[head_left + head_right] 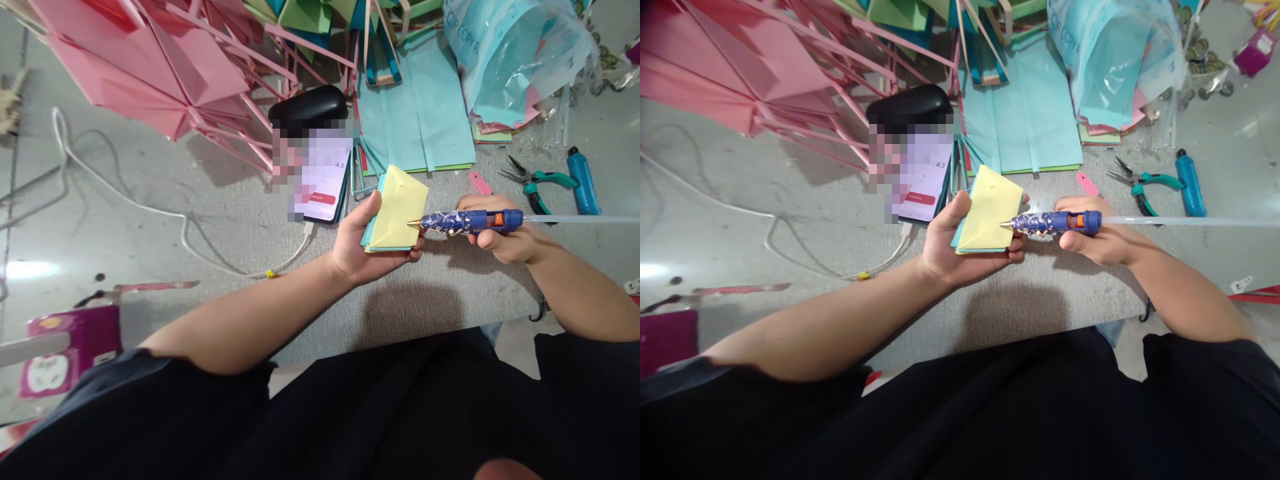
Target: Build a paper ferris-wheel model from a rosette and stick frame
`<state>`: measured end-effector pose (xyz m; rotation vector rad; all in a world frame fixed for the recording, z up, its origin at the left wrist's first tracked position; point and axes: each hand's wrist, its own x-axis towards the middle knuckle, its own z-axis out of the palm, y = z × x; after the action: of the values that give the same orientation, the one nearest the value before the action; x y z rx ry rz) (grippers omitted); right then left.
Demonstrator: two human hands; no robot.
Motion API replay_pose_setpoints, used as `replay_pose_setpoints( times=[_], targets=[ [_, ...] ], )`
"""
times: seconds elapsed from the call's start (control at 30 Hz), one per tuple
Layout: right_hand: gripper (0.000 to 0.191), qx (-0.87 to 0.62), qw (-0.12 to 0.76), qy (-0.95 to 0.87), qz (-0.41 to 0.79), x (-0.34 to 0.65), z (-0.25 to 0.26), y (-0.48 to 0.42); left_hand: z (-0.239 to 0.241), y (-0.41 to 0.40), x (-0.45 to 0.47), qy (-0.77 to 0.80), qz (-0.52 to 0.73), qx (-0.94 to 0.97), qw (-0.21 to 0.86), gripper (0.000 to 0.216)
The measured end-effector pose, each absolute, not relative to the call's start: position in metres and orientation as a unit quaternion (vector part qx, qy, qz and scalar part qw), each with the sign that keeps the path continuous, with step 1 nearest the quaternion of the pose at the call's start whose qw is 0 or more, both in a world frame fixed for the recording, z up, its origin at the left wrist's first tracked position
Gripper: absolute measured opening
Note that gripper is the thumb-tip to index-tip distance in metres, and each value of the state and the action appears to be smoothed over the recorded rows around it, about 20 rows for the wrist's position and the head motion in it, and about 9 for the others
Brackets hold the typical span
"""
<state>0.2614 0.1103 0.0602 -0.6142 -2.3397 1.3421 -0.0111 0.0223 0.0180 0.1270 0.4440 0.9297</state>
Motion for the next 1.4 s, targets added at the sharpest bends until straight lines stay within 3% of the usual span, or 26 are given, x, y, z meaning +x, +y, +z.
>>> replay_pose_setpoints(
  times=[0.37,0.63,0.83,1.4],
  targets=[
    [0.068,-0.272,0.227,-0.823,0.444,0.2626,0.0668,0.1085,0.0192,0.0208,-0.0109,0.190,0.416,0.071,0.886,0.054],
    [0.058,-0.185,0.292,-0.835,0.429,0.2618,0.0587,0.1127,0.0177,0.0231,-0.0118,0.196,0.423,0.036,0.884,0.060],
    [0.059,-0.168,0.262,-0.820,0.481,0.2608,0.0623,0.1097,0.0167,0.0261,-0.0122,0.191,0.437,0.010,0.879,0.065],
    [0.066,-0.131,0.237,-0.836,0.477,0.2588,0.0632,0.1075,0.0155,0.0251,-0.0122,0.204,0.452,0.039,0.868,0.078]
  ],
)
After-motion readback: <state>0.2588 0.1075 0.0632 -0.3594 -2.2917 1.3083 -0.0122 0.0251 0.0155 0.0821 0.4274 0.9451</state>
